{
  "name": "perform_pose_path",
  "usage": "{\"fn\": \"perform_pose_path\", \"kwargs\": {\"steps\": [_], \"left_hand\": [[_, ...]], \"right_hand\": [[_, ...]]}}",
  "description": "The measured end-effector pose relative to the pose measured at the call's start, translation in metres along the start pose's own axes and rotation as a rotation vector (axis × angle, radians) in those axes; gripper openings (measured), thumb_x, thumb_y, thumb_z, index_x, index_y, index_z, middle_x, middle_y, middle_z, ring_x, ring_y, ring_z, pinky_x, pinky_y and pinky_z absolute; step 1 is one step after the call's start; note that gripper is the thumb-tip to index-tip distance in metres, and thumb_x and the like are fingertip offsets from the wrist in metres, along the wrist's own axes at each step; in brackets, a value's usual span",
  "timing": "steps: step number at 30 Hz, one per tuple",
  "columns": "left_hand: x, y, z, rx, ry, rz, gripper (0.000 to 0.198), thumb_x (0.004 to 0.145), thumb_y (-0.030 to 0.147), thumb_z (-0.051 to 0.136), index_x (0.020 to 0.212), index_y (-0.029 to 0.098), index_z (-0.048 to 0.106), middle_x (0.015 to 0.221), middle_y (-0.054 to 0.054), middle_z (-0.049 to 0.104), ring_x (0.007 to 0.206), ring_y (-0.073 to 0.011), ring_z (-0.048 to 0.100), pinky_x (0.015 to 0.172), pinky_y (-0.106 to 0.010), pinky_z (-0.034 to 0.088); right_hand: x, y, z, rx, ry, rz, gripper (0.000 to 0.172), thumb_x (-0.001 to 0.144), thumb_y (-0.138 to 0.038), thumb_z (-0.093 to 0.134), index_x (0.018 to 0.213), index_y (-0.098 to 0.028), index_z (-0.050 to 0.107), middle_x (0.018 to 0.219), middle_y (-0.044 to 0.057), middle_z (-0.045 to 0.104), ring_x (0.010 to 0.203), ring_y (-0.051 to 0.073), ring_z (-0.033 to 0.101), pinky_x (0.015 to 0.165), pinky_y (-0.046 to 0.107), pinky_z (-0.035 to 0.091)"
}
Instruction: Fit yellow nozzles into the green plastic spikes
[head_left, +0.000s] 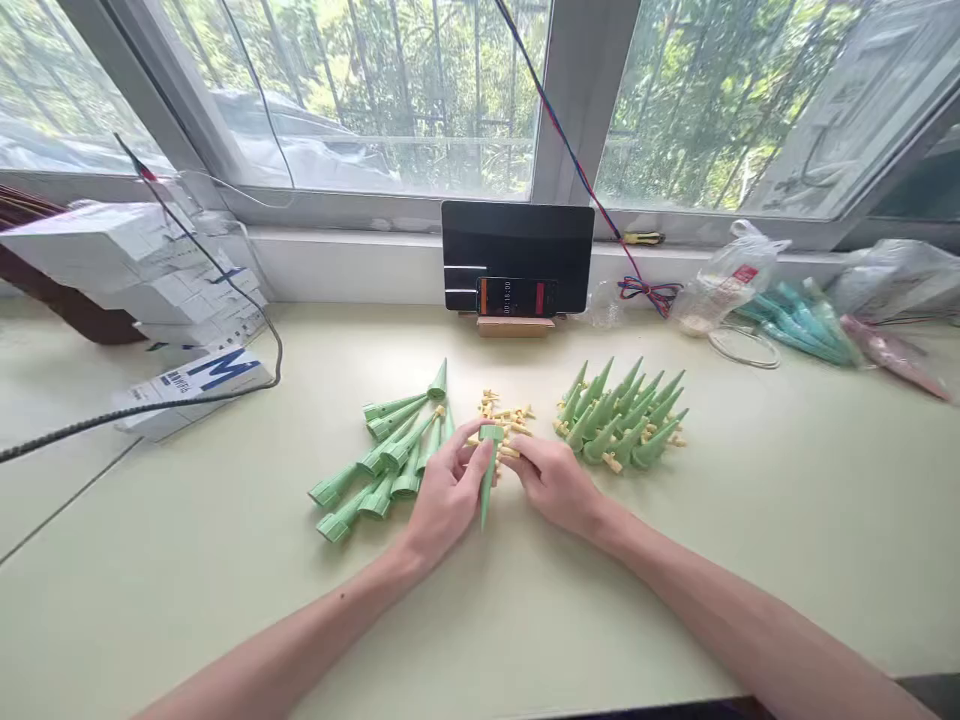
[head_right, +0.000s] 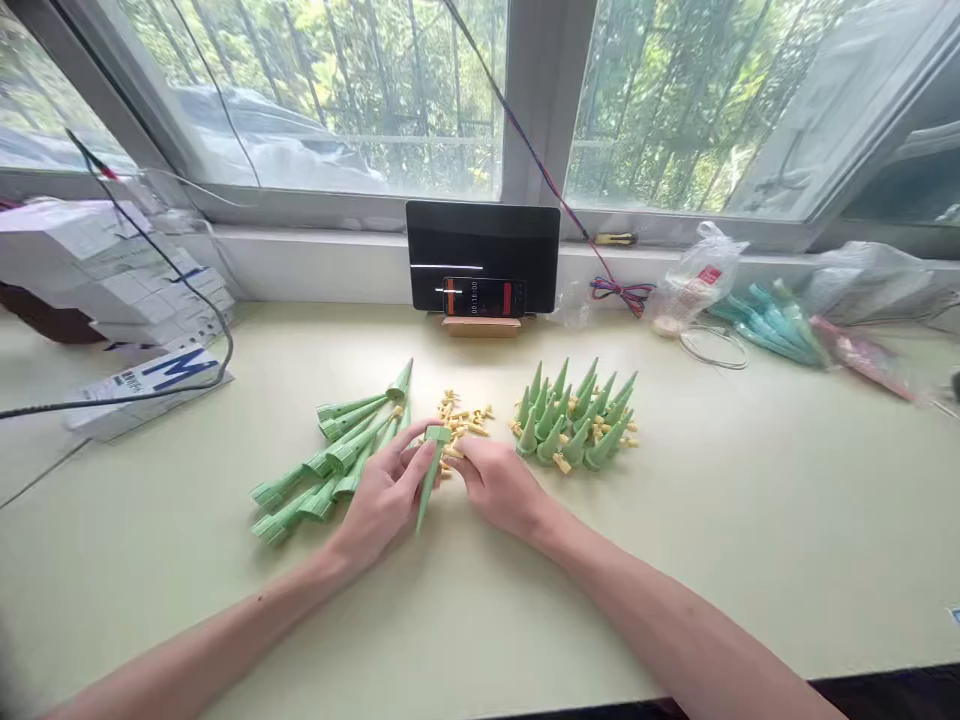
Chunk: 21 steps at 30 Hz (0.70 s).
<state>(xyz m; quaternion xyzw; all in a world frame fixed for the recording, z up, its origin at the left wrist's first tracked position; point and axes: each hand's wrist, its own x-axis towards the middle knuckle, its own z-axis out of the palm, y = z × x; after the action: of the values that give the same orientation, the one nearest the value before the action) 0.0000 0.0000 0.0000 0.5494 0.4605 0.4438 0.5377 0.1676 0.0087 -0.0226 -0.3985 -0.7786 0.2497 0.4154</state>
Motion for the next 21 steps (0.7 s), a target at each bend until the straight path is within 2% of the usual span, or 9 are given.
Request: {"fn": "perform_pose_path", "kwargs": {"steps": [4,8,12,17,21], "left_hand": [[0.0,0.005,0.0,0.008,0.016,0.025,0.05,0.091,0.049,0.059,0.13,0.019,0.055,0.058,0.007,0.05,0.049,-0.0077,0.044,0.054,-0.021,0.044],[-0.001,0.011,0.0,0.003,0.037,0.027,0.051,0.091,0.051,0.058,0.131,0.02,0.054,0.058,0.005,0.053,0.047,-0.0083,0.043,0.043,-0.019,0.035],[0.001,0.013,0.001,-0.012,0.032,0.01,0.053,0.091,0.051,0.058,0.134,0.02,0.052,0.061,0.004,0.054,0.045,-0.0074,0.039,0.04,-0.018,0.034],[0.004,0.01,0.001,-0.038,-0.007,0.0,0.055,0.09,0.051,0.059,0.135,0.021,0.051,0.069,0.002,0.057,0.047,-0.0073,0.04,0.036,-0.016,0.032],[0.004,0.009,0.002,-0.039,0.003,-0.001,0.057,0.089,0.052,0.059,0.135,0.019,0.051,0.064,0.003,0.052,0.047,-0.008,0.038,0.036,-0.017,0.035]], "right_hand": [[0.002,-0.002,0.0,0.013,-0.001,0.05,0.029,0.099,-0.027,0.048,0.072,-0.02,0.041,0.063,-0.004,0.043,0.056,0.01,0.038,0.055,0.024,0.031],[0.004,-0.007,-0.002,0.031,0.065,0.061,0.019,0.099,-0.03,0.05,0.083,-0.02,0.051,0.063,-0.004,0.045,0.054,0.01,0.037,0.055,0.024,0.032],[0.005,-0.007,-0.004,-0.014,0.107,0.013,0.022,0.099,-0.028,0.048,0.079,-0.019,0.05,0.067,-0.002,0.047,0.058,0.011,0.039,0.057,0.025,0.034],[0.006,-0.005,-0.006,-0.008,0.062,0.015,0.024,0.099,-0.024,0.046,0.076,-0.02,0.047,0.066,-0.003,0.045,0.057,0.012,0.038,0.058,0.025,0.034],[0.007,-0.005,-0.006,-0.003,0.064,0.009,0.022,0.1,-0.025,0.046,0.081,-0.019,0.052,0.07,-0.001,0.046,0.061,0.013,0.04,0.06,0.026,0.035]]}}
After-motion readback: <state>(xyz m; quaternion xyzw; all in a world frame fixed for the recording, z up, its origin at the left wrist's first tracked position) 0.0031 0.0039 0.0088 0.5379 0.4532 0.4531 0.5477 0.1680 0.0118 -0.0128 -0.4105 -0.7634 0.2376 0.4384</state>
